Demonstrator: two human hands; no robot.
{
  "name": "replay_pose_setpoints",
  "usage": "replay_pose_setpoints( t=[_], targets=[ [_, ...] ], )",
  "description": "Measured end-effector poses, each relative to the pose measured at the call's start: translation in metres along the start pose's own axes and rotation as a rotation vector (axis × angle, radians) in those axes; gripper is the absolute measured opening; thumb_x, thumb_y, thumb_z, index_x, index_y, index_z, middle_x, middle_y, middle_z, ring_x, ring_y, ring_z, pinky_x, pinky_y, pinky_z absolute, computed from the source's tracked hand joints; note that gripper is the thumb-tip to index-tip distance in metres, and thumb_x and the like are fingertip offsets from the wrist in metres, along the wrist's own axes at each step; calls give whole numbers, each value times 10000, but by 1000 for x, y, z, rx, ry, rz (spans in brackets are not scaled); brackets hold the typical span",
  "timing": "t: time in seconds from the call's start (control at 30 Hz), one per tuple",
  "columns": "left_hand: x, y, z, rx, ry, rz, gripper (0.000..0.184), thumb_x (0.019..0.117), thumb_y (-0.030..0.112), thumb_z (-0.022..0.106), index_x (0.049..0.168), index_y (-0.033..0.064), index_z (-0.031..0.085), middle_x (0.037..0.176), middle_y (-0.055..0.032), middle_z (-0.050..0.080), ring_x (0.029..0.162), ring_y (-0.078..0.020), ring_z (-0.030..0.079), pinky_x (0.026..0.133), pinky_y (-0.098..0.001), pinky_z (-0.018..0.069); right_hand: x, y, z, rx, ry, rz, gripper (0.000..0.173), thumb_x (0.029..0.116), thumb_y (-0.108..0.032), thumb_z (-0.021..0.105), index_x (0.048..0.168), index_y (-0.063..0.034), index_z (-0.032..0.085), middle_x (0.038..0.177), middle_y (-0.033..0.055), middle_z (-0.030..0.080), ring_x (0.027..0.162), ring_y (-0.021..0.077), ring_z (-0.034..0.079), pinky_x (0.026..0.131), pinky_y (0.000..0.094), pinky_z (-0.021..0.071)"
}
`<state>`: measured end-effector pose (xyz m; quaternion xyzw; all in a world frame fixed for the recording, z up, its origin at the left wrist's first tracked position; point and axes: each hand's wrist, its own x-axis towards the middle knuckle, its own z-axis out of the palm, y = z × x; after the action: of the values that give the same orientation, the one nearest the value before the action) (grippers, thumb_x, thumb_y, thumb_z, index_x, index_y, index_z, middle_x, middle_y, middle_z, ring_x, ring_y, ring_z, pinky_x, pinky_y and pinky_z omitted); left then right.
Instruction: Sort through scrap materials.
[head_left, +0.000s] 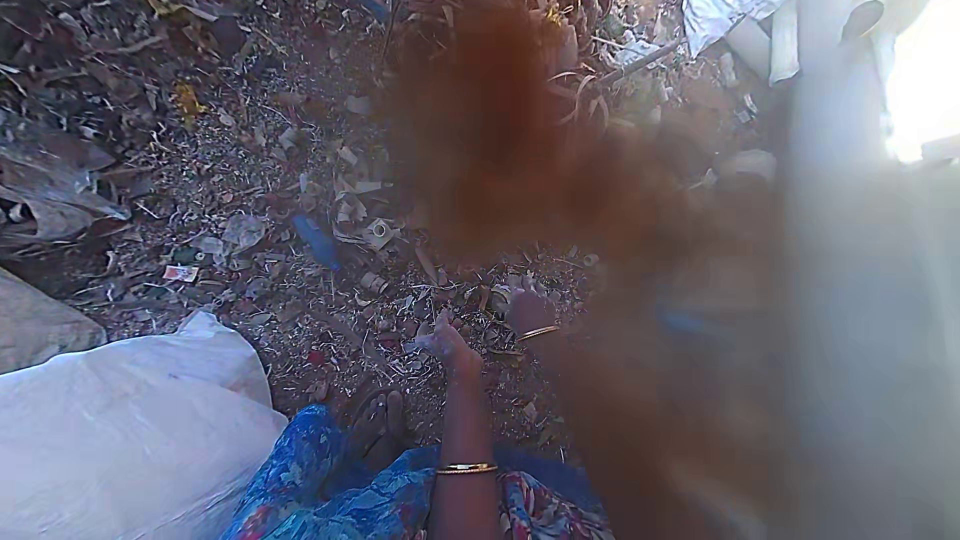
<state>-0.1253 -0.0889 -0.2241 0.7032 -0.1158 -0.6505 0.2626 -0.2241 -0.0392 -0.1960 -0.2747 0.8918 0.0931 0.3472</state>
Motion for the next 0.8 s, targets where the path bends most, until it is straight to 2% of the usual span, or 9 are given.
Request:
replay_pose_setpoints(
  t=[0.1, 0.17, 0.27, 0.3, 0.37, 0.43, 0.53, 0.67, 0.8],
  targets=[
    [3, -3, -2, 27, -17, -5, 416, 1066, 104, 485, 1455, -14, 396, 1304, -251, 506, 1027, -304, 606, 799, -408, 544, 29, -1, 21, -40, -7, 9, 564, 1049, -308, 539, 1550, -73, 427, 1577, 229, 416, 1480, 407, 362, 1201, 625, 222],
    [10, -7, -5, 43, -40, -10, 367, 1067, 119, 484, 1400, -29, 437, 1233, -245, 521, 975, -294, 612, 783, -405, 548, 31, 3, 32, 43, 103, 27, 542, 999, -255, 607, 1494, -60, 501, 1496, 215, 519, 1420, 390, 451, 1177, 594, 285],
    [4, -5, -10, 31, -79, -43, 354, 1077, 116, 452, 1406, -9, 419, 1200, -206, 501, 965, -256, 575, 788, -360, 522, 9, 16, 26, 389, 161, 99, 485, 914, -217, 741, 1353, -48, 624, 1297, 175, 667, 1226, 337, 609, 1082, 536, 399],
    [0, -2, -10, 26, -96, -55, 359, 1081, 110, 438, 1419, -6, 402, 1212, -203, 495, 980, -252, 559, 817, -355, 505, 6, 25, 27, 547, 170, 111, 448, 890, -190, 781, 1286, -30, 647, 1180, 170, 696, 1102, 300, 650, 1008, 491, 461],
    [-6, 2, -11, 35, -130, -68, 351, 1090, 110, 426, 1421, -4, 403, 1230, -203, 502, 1005, -253, 555, 851, -359, 491, -2, 42, 28, 858, 184, 120, 381, 874, -79, 802, 1207, 24, 649, 1032, 160, 692, 905, 205, 643, 869, 376, 514],
    [-11, 3, -13, 59, -172, -71, 342, 1088, 103, 433, 1411, -12, 423, 1239, -209, 513, 1014, -253, 561, 857, -362, 494, -11, 51, 24, 1075, 185, 172, 374, 883, -10, 768, 1225, 51, 633, 1064, 175, 676, 900, 172, 631, 841, 326, 518],
    [-15, 0, -14, 99, -244, -85, 289, 1084, 93, 440, 1340, -28, 495, 1147, -183, 546, 947, -218, 561, 812, -330, 486, -19, 58, 25, 1260, 178, 208, 384, 913, 13, 721, 1274, 46, 595, 1117, 174, 645, 939, 179, 628, 828, 327, 535],
    [-21, -9, -17, 157, -333, -144, 236, 1074, 79, 452, 1261, -40, 534, 1075, -167, 571, 906, -210, 582, 790, -323, 501, -29, 46, 32, 1216, 286, 124, 269, 859, 41, 767, 1085, 51, 622, 879, 110, 659, 730, 111, 617, 699, 263, 535],
    [-29, -12, -21, 124, -430, -296, 432, 1112, 300, 396, 1460, 44, 421, 1352, -213, 534, 1145, -309, 585, 928, -456, 497, -48, 34, 36, 1062, 305, 5, 261, 841, 21, 790, 1038, 33, 620, 934, 105, 634, 820, 123, 601, 772, 280, 513]
  ],
)
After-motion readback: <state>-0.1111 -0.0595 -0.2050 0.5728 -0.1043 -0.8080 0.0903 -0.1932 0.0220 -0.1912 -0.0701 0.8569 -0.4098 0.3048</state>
